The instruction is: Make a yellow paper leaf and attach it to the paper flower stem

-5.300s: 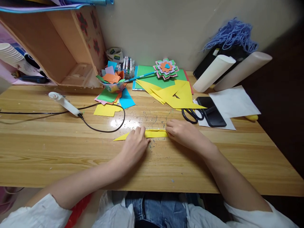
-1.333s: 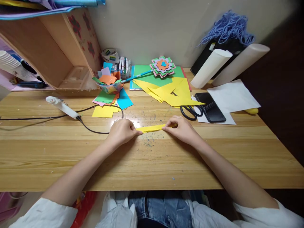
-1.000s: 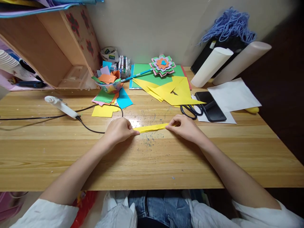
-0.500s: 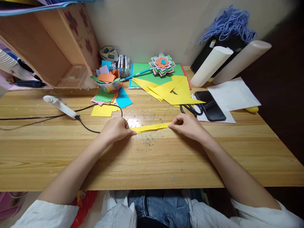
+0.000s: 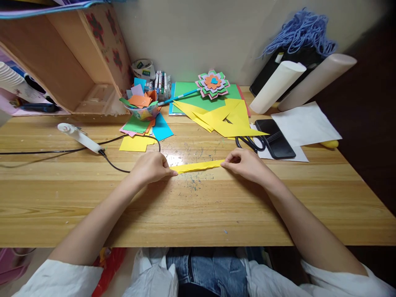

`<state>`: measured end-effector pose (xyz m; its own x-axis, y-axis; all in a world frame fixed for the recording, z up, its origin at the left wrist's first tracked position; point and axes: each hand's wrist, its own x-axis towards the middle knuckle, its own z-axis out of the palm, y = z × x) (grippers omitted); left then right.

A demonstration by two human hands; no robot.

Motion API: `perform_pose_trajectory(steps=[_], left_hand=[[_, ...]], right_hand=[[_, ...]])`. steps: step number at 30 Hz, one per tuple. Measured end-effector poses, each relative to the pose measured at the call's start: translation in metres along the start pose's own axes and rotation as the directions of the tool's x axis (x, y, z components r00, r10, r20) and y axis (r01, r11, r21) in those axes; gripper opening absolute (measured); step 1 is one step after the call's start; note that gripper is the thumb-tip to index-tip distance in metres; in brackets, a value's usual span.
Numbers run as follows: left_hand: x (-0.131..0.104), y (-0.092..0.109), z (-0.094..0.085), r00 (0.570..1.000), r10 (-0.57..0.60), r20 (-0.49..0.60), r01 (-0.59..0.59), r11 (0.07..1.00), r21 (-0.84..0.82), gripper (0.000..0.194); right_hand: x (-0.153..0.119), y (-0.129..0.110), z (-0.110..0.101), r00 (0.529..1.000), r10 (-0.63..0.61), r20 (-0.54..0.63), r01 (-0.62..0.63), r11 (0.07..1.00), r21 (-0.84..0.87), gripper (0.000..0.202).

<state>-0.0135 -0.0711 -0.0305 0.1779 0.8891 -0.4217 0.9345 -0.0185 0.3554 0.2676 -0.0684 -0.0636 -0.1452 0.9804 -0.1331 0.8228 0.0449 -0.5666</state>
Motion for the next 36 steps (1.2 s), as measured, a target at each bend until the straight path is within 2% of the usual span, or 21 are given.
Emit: perform_pose_trajectory(steps=[14, 20, 23, 25, 27, 29, 31, 33, 36], left_hand=[[0.001, -0.005, -0.001, 0.998, 0.064, 0.012, -0.063, 0.996, -0.066, 0.024], [0.003, -0.008, 0.000, 0.997, 0.076, 0.021, -0.075, 0.994, -0.079, 0.023], [0.004, -0.009, 0.002, 0.996, 0.084, 0.020, -0.082, 0.992, -0.092, 0.023], [0.004, -0.010, 0.003, 0.996, 0.088, 0.014, -0.087, 0.992, -0.095, 0.023], [0.004, -0.010, 0.003, 0.996, 0.091, 0.011, -0.089, 0.991, -0.096, 0.022], [0.004, -0.010, 0.003, 0.996, 0.087, 0.013, -0.085, 0.992, -0.094, 0.021], [0.004, -0.010, 0.002, 0.996, 0.083, 0.016, -0.081, 0.993, -0.091, 0.021], [0.003, -0.010, 0.002, 0.997, 0.081, 0.017, -0.079, 0.993, -0.087, 0.021], [0.003, -0.009, 0.002, 0.997, 0.082, 0.012, -0.081, 0.994, -0.078, 0.021]], right_hand=[[0.000, 0.000, -0.008, 0.996, 0.074, 0.045, -0.075, 0.997, 0.032, 0.017], [0.001, 0.003, -0.010, 0.996, 0.067, 0.059, -0.070, 0.996, 0.055, 0.018], [0.002, 0.002, -0.011, 0.999, 0.007, 0.050, -0.013, 0.994, 0.107, 0.018], [0.001, -0.002, -0.011, 0.995, -0.100, -0.019, 0.102, 0.985, 0.140, 0.016], [-0.003, -0.010, -0.008, 0.961, -0.249, -0.123, 0.264, 0.956, 0.127, 0.012], [-0.008, -0.020, -0.001, 0.891, -0.415, -0.185, 0.435, 0.897, 0.081, 0.007], [-0.013, -0.028, 0.010, 0.809, -0.563, -0.169, 0.578, 0.815, 0.053, 0.005], [-0.016, -0.033, 0.022, 0.742, -0.660, -0.120, 0.668, 0.743, 0.045, 0.009], [-0.017, -0.036, 0.036, 0.682, -0.726, -0.085, 0.729, 0.685, 0.000, 0.013]])
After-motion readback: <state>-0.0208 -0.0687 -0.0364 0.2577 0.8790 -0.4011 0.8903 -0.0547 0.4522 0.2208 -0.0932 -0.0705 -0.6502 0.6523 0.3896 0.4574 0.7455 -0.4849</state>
